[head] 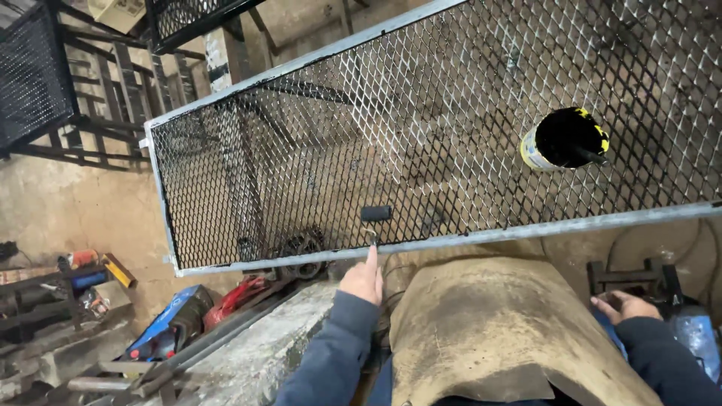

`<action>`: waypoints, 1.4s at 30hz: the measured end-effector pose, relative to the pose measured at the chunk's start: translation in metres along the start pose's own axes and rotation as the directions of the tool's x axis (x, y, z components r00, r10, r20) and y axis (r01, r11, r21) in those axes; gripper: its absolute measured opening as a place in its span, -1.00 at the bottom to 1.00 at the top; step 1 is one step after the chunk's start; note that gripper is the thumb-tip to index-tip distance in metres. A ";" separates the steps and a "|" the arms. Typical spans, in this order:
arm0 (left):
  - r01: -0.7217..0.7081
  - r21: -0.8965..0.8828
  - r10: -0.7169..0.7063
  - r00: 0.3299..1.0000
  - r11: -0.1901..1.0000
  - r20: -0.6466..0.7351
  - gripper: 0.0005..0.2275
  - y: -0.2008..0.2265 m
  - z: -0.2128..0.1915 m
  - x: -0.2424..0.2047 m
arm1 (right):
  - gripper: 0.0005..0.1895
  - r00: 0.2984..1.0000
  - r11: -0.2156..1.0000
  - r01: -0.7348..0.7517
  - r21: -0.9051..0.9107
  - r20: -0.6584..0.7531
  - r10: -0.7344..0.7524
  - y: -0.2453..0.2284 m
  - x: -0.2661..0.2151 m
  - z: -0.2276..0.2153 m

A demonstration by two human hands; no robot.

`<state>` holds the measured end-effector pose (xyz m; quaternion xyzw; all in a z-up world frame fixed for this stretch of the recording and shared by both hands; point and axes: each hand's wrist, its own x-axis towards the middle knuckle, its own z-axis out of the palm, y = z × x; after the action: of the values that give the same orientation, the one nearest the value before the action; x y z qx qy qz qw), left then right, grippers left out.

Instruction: Painting a metal mesh panel with a small roller using black paint from a can.

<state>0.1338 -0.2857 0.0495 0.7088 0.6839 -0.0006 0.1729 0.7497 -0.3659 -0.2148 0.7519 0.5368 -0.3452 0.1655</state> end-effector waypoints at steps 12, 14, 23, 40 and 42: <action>0.123 -0.058 -0.127 0.989 0.991 -0.071 -0.51 0.030 -0.047 0.119 | -0.34 0.996 1.000 0.016 0.006 -0.089 -0.016 -0.006 0.004 -0.022; 0.111 -0.042 -0.113 0.993 0.993 -0.042 -0.49 0.025 -0.024 0.075 | -0.34 0.997 1.000 -0.016 -0.013 -0.076 0.015 -0.005 -0.004 -0.009; 0.133 -0.035 -0.135 0.987 0.991 -0.085 -0.48 -0.012 -0.040 0.206 | -0.43 0.999 0.996 -0.032 0.079 0.032 0.030 -0.019 -0.012 0.001; -0.043 -0.076 0.022 0.967 0.996 -0.255 -0.56 -0.051 -0.035 0.174 | -0.46 0.996 0.996 -0.086 0.006 0.027 0.086 -0.034 -0.028 -0.009; 0.064 -0.101 -0.072 0.994 0.993 -0.077 -0.48 -0.050 -0.053 0.243 | -0.43 0.995 0.995 -0.101 0.025 0.008 0.101 -0.045 -0.026 -0.025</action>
<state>0.0889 -0.0366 0.0289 0.6752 0.7133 0.0556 0.1797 0.7126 -0.3517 -0.1732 0.7789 0.4931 -0.3458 0.1750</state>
